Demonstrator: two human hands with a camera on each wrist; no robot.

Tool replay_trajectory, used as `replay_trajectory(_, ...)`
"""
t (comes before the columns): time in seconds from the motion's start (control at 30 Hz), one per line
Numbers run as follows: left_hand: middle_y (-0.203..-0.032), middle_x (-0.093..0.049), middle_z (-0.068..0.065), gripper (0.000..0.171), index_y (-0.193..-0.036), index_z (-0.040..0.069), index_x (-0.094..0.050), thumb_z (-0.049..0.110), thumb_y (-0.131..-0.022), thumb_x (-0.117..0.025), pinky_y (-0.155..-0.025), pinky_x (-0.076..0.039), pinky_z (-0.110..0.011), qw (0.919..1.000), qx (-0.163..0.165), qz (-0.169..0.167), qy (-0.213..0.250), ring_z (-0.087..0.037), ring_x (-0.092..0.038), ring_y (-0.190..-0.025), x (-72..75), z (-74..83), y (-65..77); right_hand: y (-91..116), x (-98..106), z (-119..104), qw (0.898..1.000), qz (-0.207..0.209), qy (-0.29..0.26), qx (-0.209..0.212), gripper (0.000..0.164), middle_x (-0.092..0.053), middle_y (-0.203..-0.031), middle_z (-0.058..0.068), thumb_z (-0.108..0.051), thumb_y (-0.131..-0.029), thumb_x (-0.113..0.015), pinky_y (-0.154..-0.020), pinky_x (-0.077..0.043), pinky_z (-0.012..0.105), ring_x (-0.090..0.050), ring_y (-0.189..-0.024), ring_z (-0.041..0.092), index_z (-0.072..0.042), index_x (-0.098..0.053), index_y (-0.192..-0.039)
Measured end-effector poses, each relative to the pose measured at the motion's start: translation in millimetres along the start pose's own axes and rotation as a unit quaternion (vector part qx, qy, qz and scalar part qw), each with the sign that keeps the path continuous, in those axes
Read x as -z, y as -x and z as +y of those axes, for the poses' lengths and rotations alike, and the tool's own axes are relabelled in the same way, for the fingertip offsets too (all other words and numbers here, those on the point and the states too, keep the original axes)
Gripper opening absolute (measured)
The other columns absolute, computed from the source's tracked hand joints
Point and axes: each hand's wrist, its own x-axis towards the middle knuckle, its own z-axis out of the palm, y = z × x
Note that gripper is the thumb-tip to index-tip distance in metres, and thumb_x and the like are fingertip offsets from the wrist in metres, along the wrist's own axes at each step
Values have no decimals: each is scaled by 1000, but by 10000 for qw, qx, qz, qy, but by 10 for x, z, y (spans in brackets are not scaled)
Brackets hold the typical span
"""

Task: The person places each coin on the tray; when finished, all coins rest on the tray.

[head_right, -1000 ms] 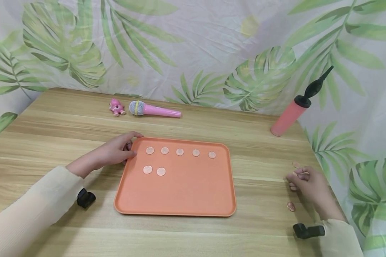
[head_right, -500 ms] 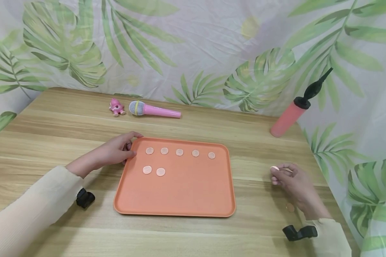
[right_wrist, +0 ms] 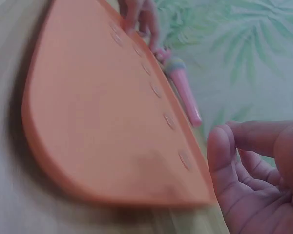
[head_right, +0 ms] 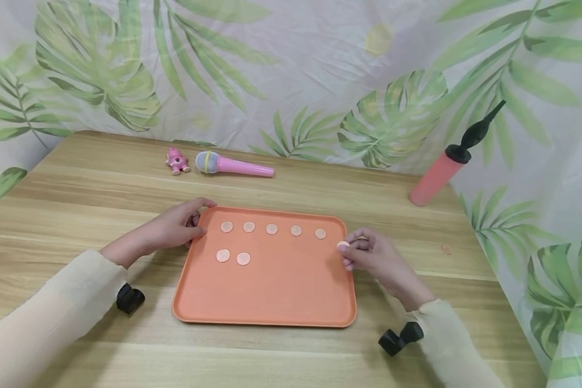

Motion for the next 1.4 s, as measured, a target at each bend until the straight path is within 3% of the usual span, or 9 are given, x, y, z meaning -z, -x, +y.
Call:
replay_trajectory(0.37,-83,-55,-10,54,-150,-4,-43,-2,-98,-57,-60,-56,-27,10000,4,-11,2,-16,-58,-68,7,6,5,-357,-536,-165,9968,-763,122,186,19,-68,-85,8,-7,-99,-69,-70,-61,24,-66,-71,11,2,-55,-109)
replay_trajectory(0.63,-82,-55,-10,54,-150,-3,-44,-3,-98,-58,-60,-56,-27,10000,-10,4,61,-16,-58,-67,7,-6,2,-472,-848,-251,9939,-1055,182,263,17,-68,-84,8,-4,-98,-71,-68,-62,25,-67,-69,12,4,-58,-106)
replay_trajectory(0.97,-83,-56,-11,54,-150,-4,-43,-3,-98,-57,-61,-56,-27,10000,-5,12,-26,-16,-58,-67,10,12,10,-556,-1033,-289,9824,-1287,1209,610,13,-67,-85,10,-7,-98,-71,-64,-62,30,-66,-66,14,0,-61,-102)
replay_trajectory(1.27,-83,-55,-11,55,-151,-4,-42,-3,-98,-57,-61,-57,-28,10000,12,-40,44,-17,-58,-68,2,17,6,-545,-1133,-337,9648,-1101,2242,819,10,-62,-77,3,-10,-99,-71,-58,-55,23,-60,-62,11,-6,-61,-99)
replay_trajectory(1.4,-83,-54,-10,55,-151,-4,-42,-3,-98,-57,-61,-57,-28,10000,20,-26,47,-17,-57,-68,8,15,16,-535,-1166,-360,9542,-950,2641,1041,10,-62,-78,1,-11,-99,-71,-62,-49,19,-57,-68,9,-7,-62,-98)
